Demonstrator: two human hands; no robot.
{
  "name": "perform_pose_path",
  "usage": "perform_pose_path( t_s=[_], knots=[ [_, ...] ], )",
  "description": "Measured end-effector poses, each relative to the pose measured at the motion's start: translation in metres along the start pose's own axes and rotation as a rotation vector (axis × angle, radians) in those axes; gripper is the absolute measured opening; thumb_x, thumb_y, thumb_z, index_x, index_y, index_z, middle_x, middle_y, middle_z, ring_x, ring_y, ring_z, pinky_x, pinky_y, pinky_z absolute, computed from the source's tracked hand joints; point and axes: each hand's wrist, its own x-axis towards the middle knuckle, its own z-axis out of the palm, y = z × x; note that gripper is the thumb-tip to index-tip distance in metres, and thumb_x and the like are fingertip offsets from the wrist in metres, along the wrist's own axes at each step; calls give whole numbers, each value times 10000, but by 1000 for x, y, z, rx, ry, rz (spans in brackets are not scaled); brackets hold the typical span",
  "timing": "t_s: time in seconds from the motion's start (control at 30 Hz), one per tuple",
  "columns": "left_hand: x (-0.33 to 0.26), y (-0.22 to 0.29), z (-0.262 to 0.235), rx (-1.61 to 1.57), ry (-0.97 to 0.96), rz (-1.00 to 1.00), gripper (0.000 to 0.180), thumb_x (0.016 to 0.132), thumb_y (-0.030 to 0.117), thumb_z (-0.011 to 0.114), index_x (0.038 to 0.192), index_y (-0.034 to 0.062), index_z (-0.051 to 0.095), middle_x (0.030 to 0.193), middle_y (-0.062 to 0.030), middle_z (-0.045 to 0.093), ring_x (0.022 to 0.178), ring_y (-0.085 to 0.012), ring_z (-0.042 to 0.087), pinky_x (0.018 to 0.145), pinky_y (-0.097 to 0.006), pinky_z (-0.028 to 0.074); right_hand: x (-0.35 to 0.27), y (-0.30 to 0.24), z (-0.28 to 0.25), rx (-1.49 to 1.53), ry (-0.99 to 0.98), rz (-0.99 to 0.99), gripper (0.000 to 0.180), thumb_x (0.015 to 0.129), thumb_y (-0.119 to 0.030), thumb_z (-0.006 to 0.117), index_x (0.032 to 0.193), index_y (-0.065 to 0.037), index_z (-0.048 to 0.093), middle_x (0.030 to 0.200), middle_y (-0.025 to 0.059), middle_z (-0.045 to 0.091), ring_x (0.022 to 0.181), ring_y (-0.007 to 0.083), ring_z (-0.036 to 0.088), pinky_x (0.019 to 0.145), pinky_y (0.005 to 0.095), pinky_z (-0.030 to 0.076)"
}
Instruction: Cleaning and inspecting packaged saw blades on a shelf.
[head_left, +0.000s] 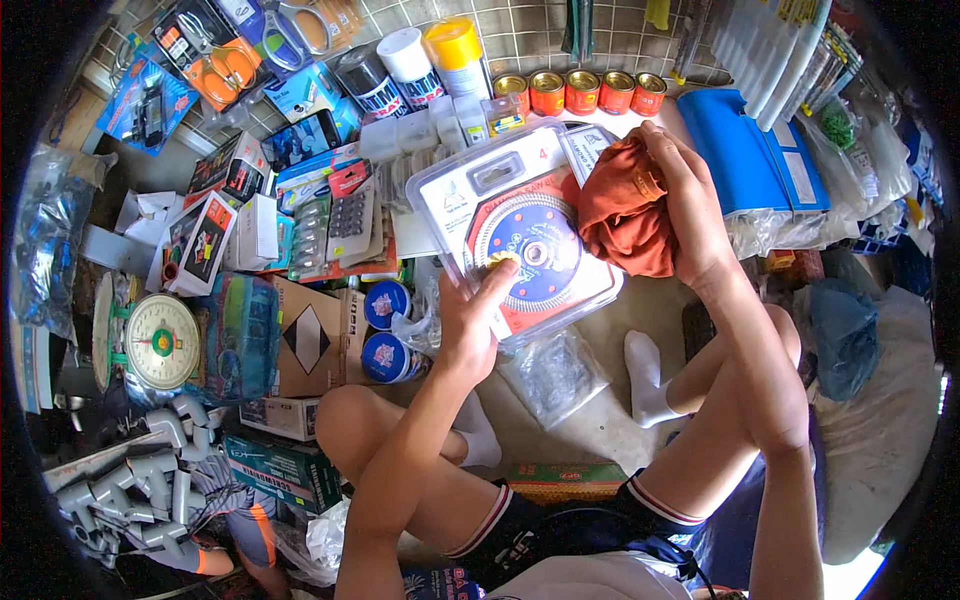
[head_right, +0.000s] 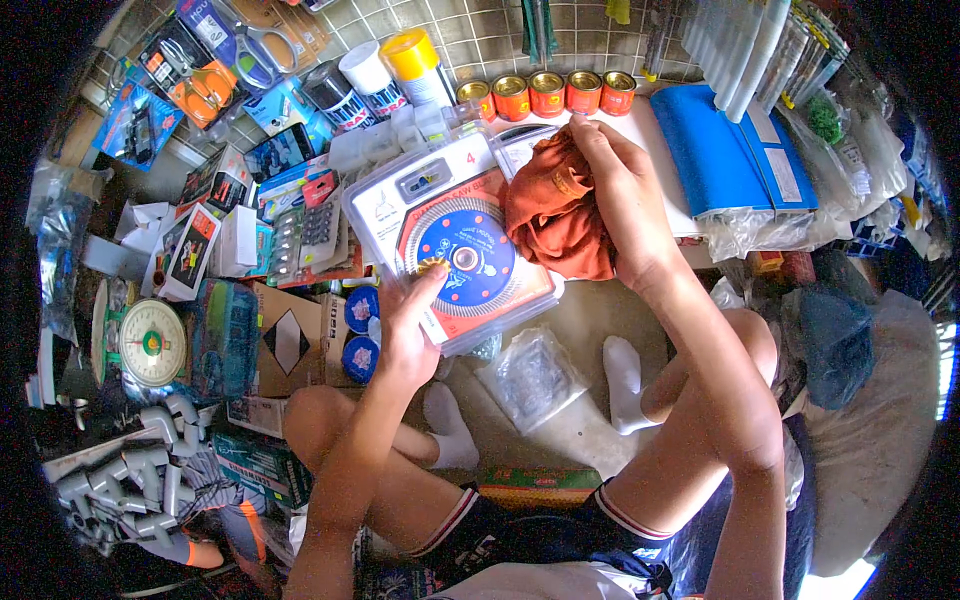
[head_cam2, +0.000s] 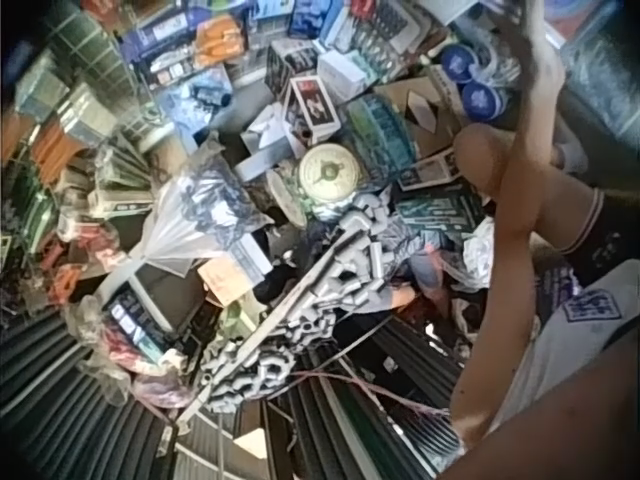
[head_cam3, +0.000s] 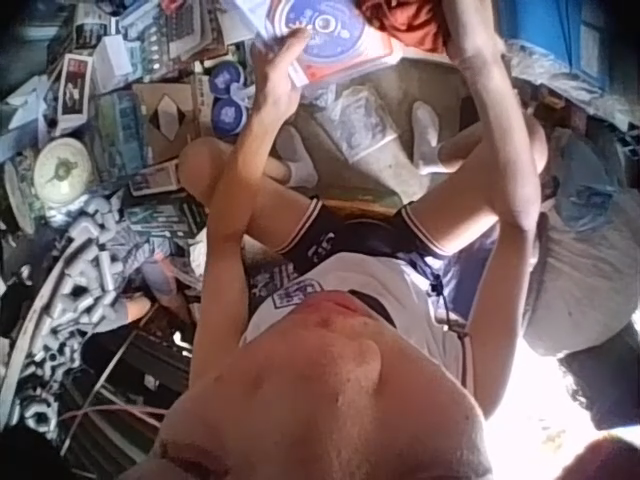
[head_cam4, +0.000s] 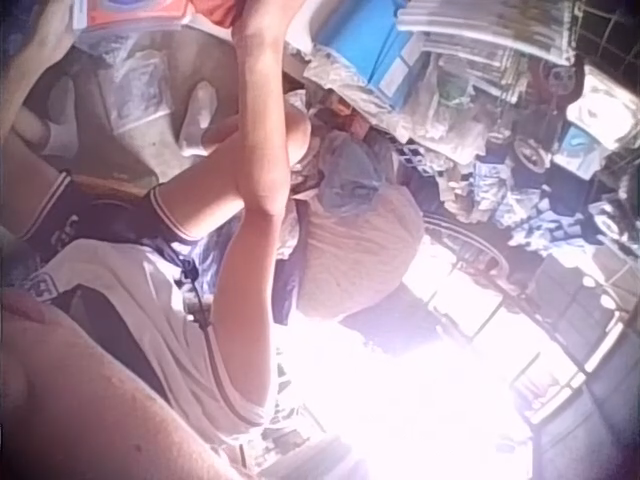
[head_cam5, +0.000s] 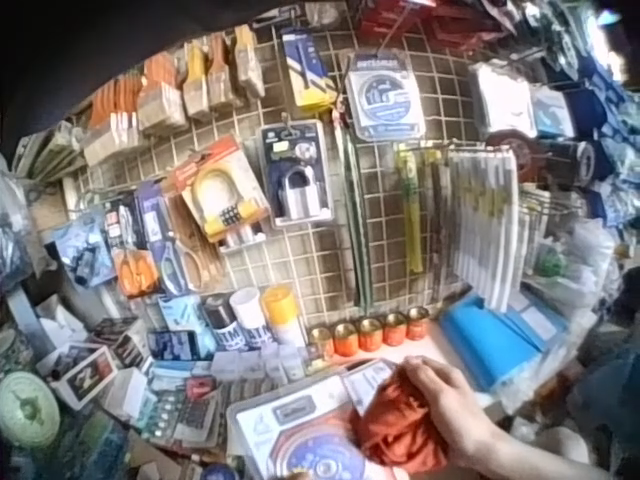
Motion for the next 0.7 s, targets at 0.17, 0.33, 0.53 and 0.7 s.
perform_pose_path(
  t_s=[0.17,0.33,0.53,0.7],
  knots=[
    [-1,1,6,47,51,7,327,904,-25,740,1211,9,630,1094,-51,699,921,-105,677,829,-287,551,2,5,-5,-34,-22,12,364,1068,-325,559,1141,19,653,1047,44,669,992,103,615,932,270,484],
    [-5,8,10,22,59,10,333,893,-32,742,1207,1,635,1079,-60,702,928,-120,688,846,-306,566,-3,7,-9,-286,-256,-17,286,1043,-264,608,1081,3,703,989,14,674,962,70,587,901,253,466],
    [-9,11,12,47,44,139,448,902,19,732,1319,-19,571,1169,-94,675,1008,-152,675,907,-337,561,0,5,-20,-268,-319,24,313,1044,-258,601,1063,36,706,986,29,689,968,81,599,907,267,472],
    [-9,14,11,72,22,151,435,885,1,730,1294,-24,583,1162,-95,677,996,-151,678,886,-333,568,-7,4,-17,-448,-498,41,315,1020,-245,650,1080,54,725,1009,54,735,994,94,631,958,278,483]
  ],
)
